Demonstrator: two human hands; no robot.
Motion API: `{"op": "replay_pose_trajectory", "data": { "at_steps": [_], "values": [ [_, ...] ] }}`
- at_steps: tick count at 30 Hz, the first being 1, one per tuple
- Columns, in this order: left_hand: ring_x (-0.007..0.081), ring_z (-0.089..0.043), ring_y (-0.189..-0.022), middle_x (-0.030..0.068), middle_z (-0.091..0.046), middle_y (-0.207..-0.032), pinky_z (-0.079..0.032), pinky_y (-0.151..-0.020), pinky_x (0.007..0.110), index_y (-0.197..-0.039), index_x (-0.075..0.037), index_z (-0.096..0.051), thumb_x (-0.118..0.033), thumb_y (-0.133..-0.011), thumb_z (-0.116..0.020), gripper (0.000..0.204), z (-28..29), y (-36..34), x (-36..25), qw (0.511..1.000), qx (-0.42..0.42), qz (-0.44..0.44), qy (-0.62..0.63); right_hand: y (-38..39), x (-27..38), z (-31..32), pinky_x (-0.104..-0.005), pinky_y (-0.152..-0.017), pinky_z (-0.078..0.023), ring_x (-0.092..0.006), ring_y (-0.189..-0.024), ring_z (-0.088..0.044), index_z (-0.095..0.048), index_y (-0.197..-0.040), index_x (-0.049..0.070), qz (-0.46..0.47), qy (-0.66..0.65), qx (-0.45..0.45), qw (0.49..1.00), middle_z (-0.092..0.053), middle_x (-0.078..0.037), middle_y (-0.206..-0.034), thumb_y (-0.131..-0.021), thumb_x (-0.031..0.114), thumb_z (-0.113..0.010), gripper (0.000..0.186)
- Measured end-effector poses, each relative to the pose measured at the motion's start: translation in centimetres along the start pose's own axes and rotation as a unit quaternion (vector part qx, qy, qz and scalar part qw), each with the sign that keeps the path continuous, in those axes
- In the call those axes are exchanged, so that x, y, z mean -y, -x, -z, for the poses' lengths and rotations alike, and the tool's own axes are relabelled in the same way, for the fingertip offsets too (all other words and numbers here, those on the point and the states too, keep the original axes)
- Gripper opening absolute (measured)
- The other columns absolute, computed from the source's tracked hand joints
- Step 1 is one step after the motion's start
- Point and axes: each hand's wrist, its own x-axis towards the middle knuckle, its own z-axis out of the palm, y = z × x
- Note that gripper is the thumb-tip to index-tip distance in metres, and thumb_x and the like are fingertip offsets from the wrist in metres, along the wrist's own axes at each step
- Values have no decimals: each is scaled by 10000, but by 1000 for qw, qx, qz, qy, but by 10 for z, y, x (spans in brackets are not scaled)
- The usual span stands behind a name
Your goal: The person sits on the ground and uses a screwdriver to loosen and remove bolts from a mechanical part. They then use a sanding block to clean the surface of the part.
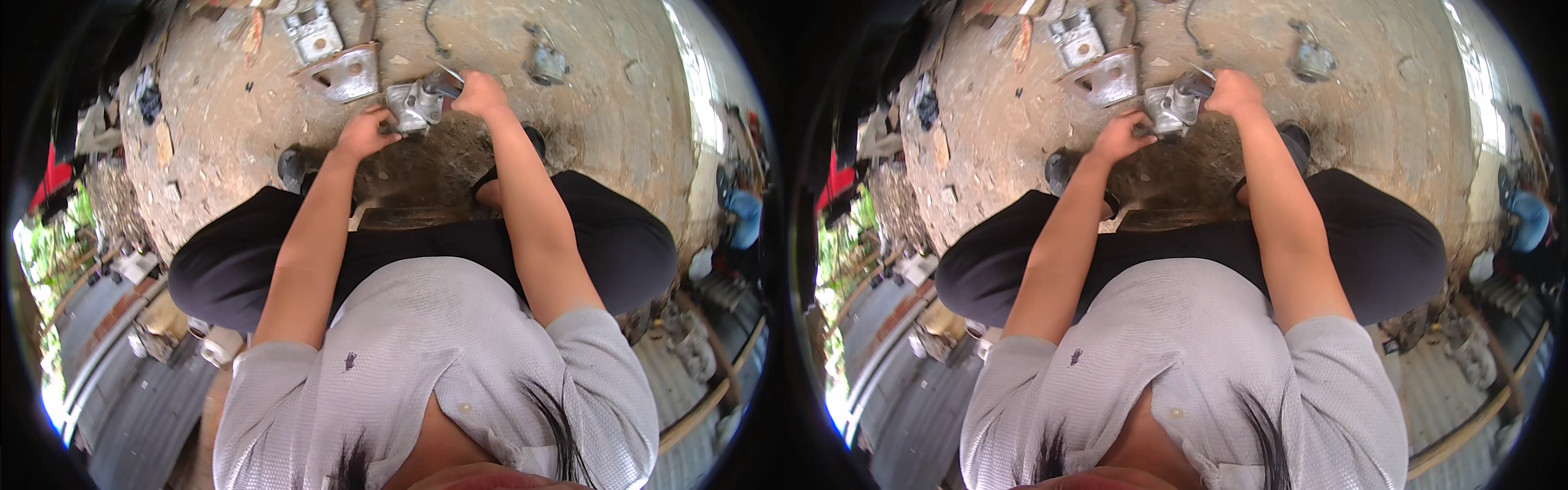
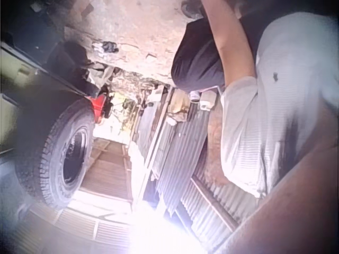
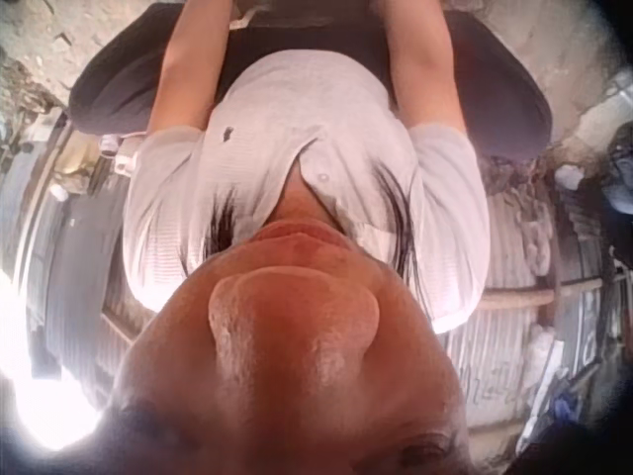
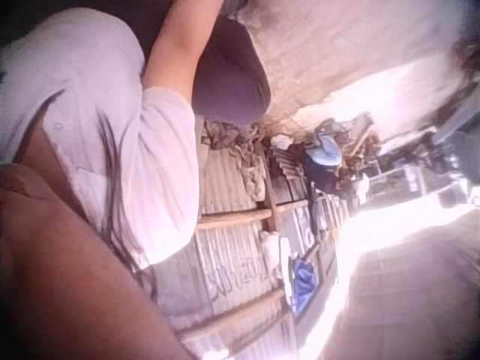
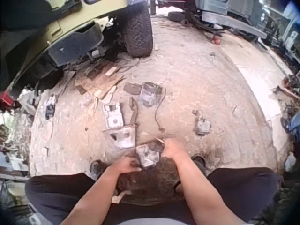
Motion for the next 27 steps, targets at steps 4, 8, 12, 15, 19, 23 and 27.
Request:
{"op": "replay_pose_trajectory", "data": {
  "at_steps": [4, 8, 12, 15, 19, 23, 27],
  "values": [
    [374, -611, -1298, 163, -593, -1469, -498, -1108, 446, -1426, -142, -648, -519, -766, -912, 805, 9, 12, 2, 989, 58, 117, 69, 0, 18, -13, -482, -919, -601, -364, -1075, -731, -768, -1057, 125, 99, 127, 16, 987, -772, -171, -1097, -681, 158, -801, 380],
    [373, -528, -1375, 140, -572, -1441, -458, -1139, 463, -1489, -250, -606, -531, -747, -909, 850, -38, 24, -4, 989, -116, 80, 40, 3, -1, -21, -476, -912, -601, -367, -1061, -734, -761, -1039, 133, 119, 169, 50, 977, -773, -163, -1085, -675, 170, -810, 369],
    [307, -456, -1464, 84, -562, -1488, -349, -1206, 481, -1437, -274, -650, -480, -755, -902, 756, -49, 7, -32, 982, -189, 6, -17, 12, -9, -30, -483, -903, -594, -381, -1014, -738, -755, -1018, 128, 93, 107, 29, 989, -773, -171, -1050, -644, 186, -831, 386],
    [274, -450, -1485, 7, -583, -1518, -326, -1218, 488, -1378, -251, -689, -393, -787, -891, 641, -51, -18, -33, 974, -213, -80, 3, 21, -8, -30, -486, -908, -586, -389, -1032, -732, -743, -1015, 98, 88, 106, 1, 990, -768, -189, -1050, -657, 230, -851, 397],
    [261, -489, -1444, -7, -624, -1461, -328, -1216, 484, -1332, -256, -717, -364, -762, -901, 608, -55, -30, -28, 979, -186, -78, 13, 31, -7, -17, -484, -945, -559, -423, -1086, -711, -747, -1118, 40, 67, 85, 34, 994, -742, -273, -1110, -703, 350, -893, 538],
    [246, -517, -1401, -13, -635, -1436, -336, -1191, 481, -1298, -267, -733, -355, -742, -906, 590, -64, -35, -23, 978, -177, -101, 51, 42, -2, 25, -521, -976, -539, -428, -1106, -703, -752, -1220, 54, -39, 100, 13, 994, -741, -253, -1169, -911, 452, -753, 504],
    [234, -510, -1402, -18, -642, -1414, -302, -1204, 492, -1281, -257, -746, -349, -754, -913, 560, -69, -33, -16, 973, -192, -106, 77, 80, 28, 72, -516, -941, -549, -420, -1062, -708, -779, -1163, 72, 58, 97, -40, 993, -746, -236, -1107, -968, 319, -704, 323]
  ]
}}
